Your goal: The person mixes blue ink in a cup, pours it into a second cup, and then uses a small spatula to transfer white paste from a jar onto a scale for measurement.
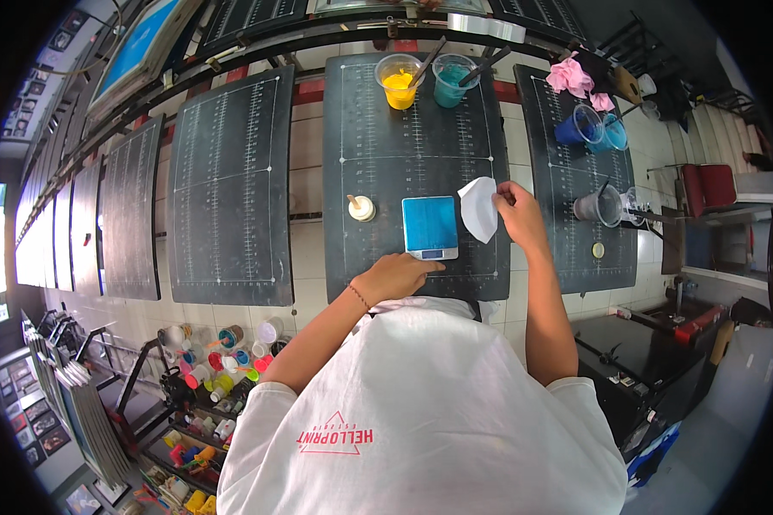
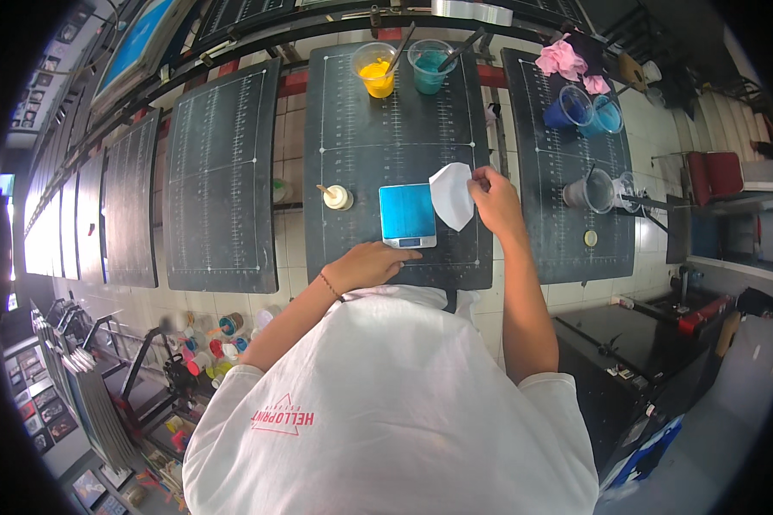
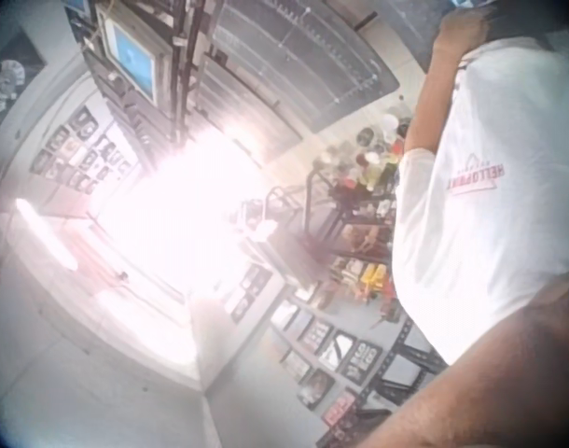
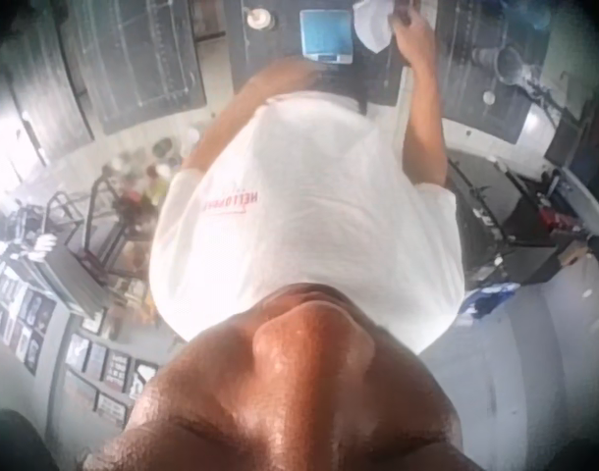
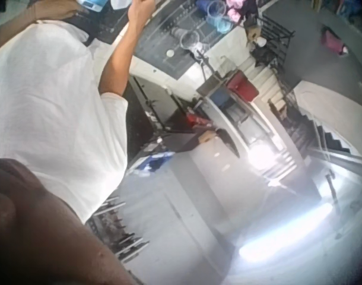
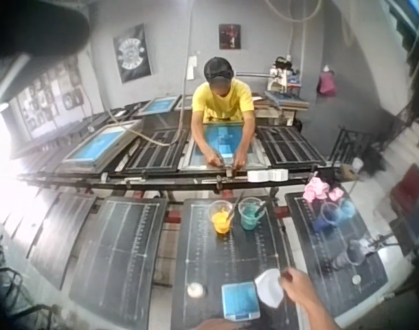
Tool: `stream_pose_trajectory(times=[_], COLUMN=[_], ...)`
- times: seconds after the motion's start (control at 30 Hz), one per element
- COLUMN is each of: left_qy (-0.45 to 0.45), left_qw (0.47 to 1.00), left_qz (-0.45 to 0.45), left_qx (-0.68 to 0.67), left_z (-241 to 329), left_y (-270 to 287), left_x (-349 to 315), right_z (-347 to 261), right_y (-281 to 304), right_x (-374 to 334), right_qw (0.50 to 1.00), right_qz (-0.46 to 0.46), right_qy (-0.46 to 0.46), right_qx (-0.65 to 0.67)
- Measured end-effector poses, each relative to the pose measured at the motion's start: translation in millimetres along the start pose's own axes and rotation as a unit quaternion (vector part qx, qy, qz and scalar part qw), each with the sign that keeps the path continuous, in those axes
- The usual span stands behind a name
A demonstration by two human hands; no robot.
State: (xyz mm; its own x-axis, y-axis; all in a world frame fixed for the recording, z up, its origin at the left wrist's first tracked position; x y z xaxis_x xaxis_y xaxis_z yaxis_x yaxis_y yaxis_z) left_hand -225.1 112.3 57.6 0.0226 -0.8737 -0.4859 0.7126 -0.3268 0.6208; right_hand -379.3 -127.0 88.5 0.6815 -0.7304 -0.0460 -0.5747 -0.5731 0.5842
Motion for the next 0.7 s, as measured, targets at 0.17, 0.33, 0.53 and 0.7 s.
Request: stream_pose_trajectory(times=[0.17,0.33,0.53,0.7], left_qy=[0.012,0.058,0.058,0.071], left_qw=[0.993,0.988,0.986,0.989], left_qz=[-0.019,0.045,0.109,0.123], left_qx=[0.117,0.137,0.116,0.04], left_z=[-7.2,-9.4,-10.4,-13.0], left_y=[-9.6,-9.5,1.7,0.4], left_x=[8.5,5.6,8.2,13.1], right_z=[3.5,10.1,30.8,1.2], right_y=[3.0,-1.0,-20.0,-35.8], right_x=[-3.9,-10.8,-4.9,16.2], right_qw=[1.0,0.999,0.986,0.997], right_qz=[0.013,0.017,0.022,0.046], right_qy=[-0.009,-0.008,-0.063,0.063], right_qx=[0.008,0.037,0.15,-0.011])
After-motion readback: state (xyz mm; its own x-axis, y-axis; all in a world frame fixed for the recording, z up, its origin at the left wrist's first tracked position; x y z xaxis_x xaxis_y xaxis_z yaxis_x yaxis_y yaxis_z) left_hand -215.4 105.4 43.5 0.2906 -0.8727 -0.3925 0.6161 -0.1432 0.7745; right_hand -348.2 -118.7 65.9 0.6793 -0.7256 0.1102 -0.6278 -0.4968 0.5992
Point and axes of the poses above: each hand's wrist, its own x-axis towards the middle knuckle, its own y-axis out of the back of the hand, z = x × y, the point moved 2 cm from there along x, towards the middle knuckle, and after that the axes turned 13 degrees about y, right-handed, at the moved point
